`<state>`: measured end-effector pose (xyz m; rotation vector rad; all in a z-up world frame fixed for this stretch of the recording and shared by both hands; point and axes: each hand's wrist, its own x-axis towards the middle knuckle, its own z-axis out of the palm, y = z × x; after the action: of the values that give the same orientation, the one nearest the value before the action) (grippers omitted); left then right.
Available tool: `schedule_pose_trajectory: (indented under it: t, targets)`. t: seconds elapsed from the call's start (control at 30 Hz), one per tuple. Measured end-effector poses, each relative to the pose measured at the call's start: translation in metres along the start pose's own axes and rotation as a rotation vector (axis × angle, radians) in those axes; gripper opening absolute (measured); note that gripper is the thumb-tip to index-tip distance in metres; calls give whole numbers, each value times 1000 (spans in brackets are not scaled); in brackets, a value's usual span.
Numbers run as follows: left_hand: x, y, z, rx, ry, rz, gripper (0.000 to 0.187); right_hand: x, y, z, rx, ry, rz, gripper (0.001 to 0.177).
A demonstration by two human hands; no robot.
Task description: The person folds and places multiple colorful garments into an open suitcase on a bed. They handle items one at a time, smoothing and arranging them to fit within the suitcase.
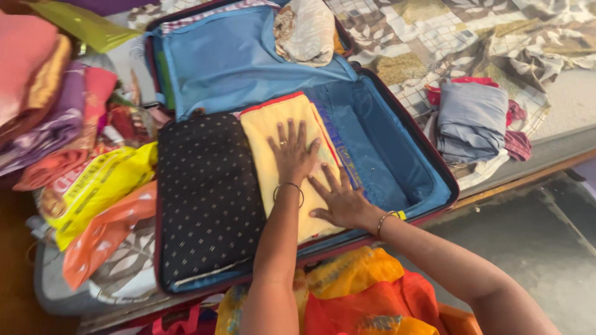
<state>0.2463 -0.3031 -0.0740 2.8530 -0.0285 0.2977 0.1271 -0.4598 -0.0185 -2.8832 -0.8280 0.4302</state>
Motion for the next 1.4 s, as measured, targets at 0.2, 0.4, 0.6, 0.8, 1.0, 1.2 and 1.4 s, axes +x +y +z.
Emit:
schedule_pose_trajectory:
  t: [0.2, 0.4, 0.6, 0.8, 1.0, 1.2, 1.4]
  targets:
    - [-42, -9, 8, -3, 63, 63, 73, 3, 12, 20, 11, 120, -36, 85]
    - [-95, 2, -23, -20, -197, 74, 74, 4, 17, 13, 71, 211, -94, 84]
    - [-160, 14, -81, -165, -429, 60, 75, 30, 14, -32, -116, 43, 61, 74]
    - [-197, 25, -116, -141, -409, 76, 73, 110, 11, -47, 47, 368, -47, 72]
    - [-218, 25, -114, -175, -300, 103, 74, 172, 3, -14, -168, 609, -147, 74]
    - [-222, 22, -111, -228, -326, 129, 75, 186, 7, 6, -144, 408, -81, 71]
    - [-211, 25, -111, -250, -349, 98, 76, 190, 2, 7, -114, 358, -50, 69]
